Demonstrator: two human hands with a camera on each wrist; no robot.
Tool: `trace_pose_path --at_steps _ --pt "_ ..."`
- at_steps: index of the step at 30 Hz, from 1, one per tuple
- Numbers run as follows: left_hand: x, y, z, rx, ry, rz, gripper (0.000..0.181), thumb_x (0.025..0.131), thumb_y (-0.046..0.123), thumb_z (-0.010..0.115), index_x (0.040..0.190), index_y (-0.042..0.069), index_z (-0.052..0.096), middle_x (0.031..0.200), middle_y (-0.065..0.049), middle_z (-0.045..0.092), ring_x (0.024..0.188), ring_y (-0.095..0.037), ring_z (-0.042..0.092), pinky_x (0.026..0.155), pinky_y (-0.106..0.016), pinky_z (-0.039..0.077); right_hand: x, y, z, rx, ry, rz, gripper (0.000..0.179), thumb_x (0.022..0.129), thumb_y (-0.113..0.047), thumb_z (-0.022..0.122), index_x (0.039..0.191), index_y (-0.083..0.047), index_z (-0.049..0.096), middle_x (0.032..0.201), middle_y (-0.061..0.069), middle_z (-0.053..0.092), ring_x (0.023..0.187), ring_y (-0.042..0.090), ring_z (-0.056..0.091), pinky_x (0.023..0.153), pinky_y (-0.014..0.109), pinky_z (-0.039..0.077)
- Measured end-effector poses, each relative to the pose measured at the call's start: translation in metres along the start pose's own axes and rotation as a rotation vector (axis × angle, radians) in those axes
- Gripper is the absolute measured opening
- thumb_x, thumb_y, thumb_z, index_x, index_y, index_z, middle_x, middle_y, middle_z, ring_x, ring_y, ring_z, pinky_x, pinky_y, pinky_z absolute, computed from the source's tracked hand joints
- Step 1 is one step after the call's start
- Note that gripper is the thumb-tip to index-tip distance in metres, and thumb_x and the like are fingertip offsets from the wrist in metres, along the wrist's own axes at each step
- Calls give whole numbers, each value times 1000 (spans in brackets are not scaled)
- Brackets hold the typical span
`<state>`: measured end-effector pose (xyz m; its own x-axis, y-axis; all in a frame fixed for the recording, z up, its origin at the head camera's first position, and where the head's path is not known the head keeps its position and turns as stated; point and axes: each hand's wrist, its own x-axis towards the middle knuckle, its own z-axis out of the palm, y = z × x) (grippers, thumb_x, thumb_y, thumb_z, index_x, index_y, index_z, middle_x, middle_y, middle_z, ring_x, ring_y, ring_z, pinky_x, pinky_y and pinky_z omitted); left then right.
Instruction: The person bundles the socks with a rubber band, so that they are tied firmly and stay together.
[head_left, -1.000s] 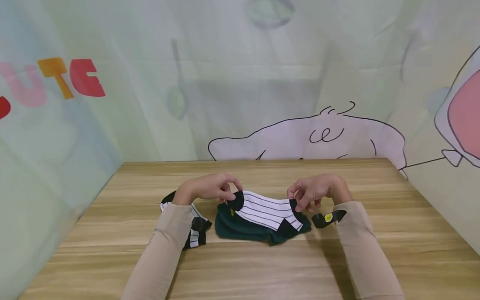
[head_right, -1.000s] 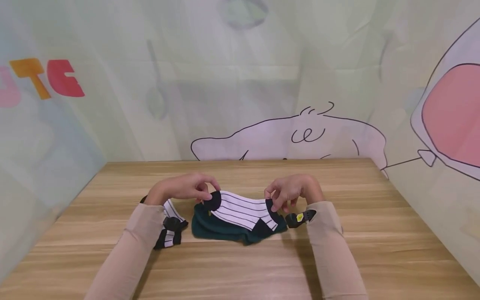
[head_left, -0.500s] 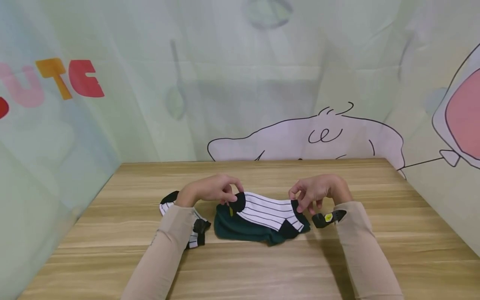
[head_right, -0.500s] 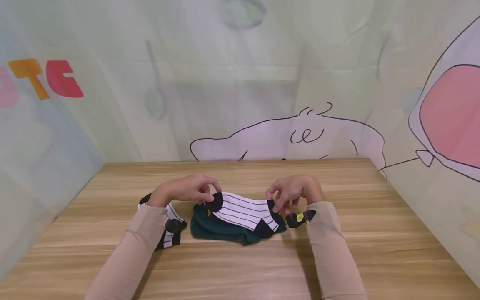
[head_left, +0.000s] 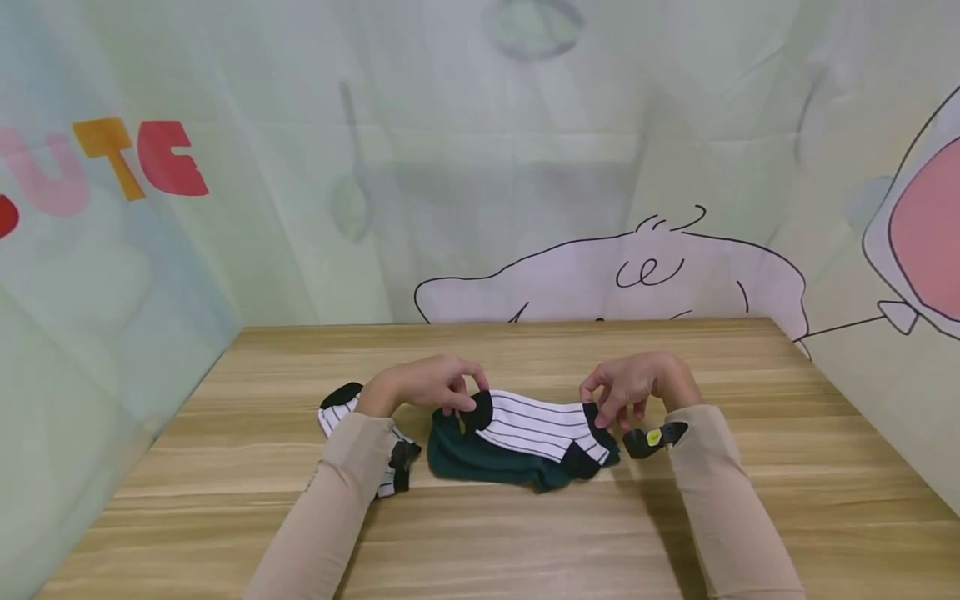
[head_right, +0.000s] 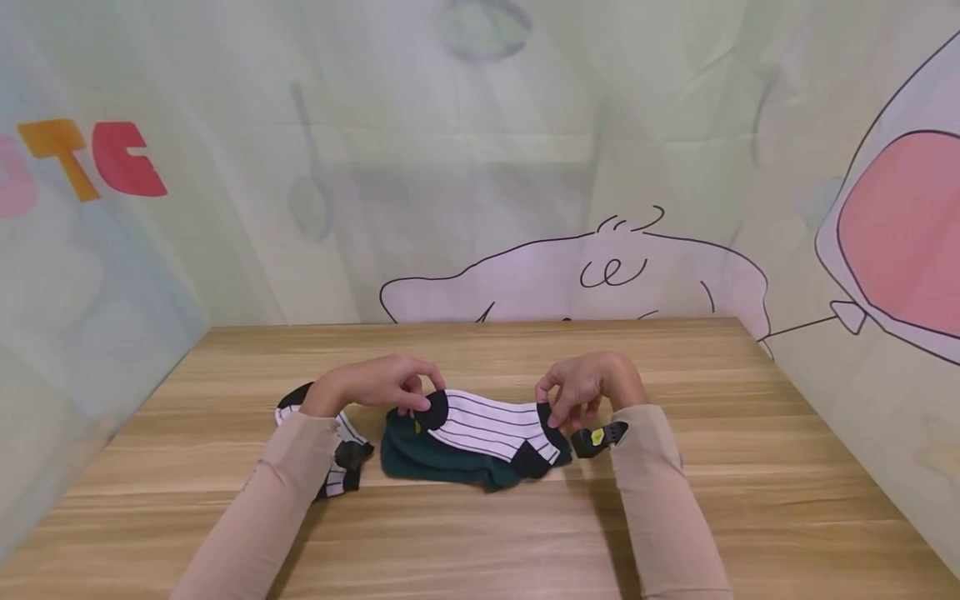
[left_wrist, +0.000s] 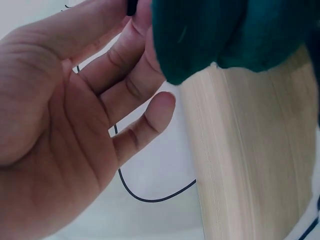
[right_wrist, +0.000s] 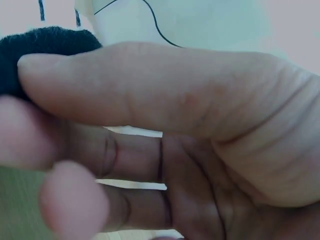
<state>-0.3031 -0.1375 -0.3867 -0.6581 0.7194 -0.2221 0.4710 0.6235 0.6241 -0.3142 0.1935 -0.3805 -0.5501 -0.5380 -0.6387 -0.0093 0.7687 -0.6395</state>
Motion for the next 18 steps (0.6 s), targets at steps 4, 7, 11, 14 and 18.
trace_pose_path --at_steps 4,7,11,14,18 --pt "1 0 0 17 -2 -18 23 97 11 66 120 9 64 83 -2 69 69 -17 64 71 -28 53 1 -1 -1 -11 -25 -4 17 88 -3 73 97 -11 61 80 6 67 57 12 54 49 22 37" --pt "1 0 0 28 0 -28 23 97 12 67 120 11 64 83 -2 69 70 -18 64 72 -28 52 1 -1 -2 -14 -36 -21 18 89 -9 74 103 -11 62 80 4 63 59 13 50 51 23 34" --pt "1 0 -1 34 -2 -24 23 97 11 67 119 11 64 82 -1 69 70 -18 63 72 -28 51 0 -2 -3 -57 4 -45 20 91 -21 73 108 -12 65 83 2 61 64 14 49 52 24 35" --pt "1 0 0 32 -8 -16 23 96 11 68 119 11 64 82 0 69 70 -17 63 72 -27 51 1 -2 -2 -83 26 -57 18 94 -25 71 106 -13 67 85 2 62 66 13 51 52 24 37" --pt "2 -1 1 37 -12 -6 24 96 10 68 119 10 64 81 1 68 69 -14 62 71 -27 51 1 -1 -2 -88 28 -61 11 95 -21 69 101 -12 67 81 3 64 65 13 53 51 24 37"
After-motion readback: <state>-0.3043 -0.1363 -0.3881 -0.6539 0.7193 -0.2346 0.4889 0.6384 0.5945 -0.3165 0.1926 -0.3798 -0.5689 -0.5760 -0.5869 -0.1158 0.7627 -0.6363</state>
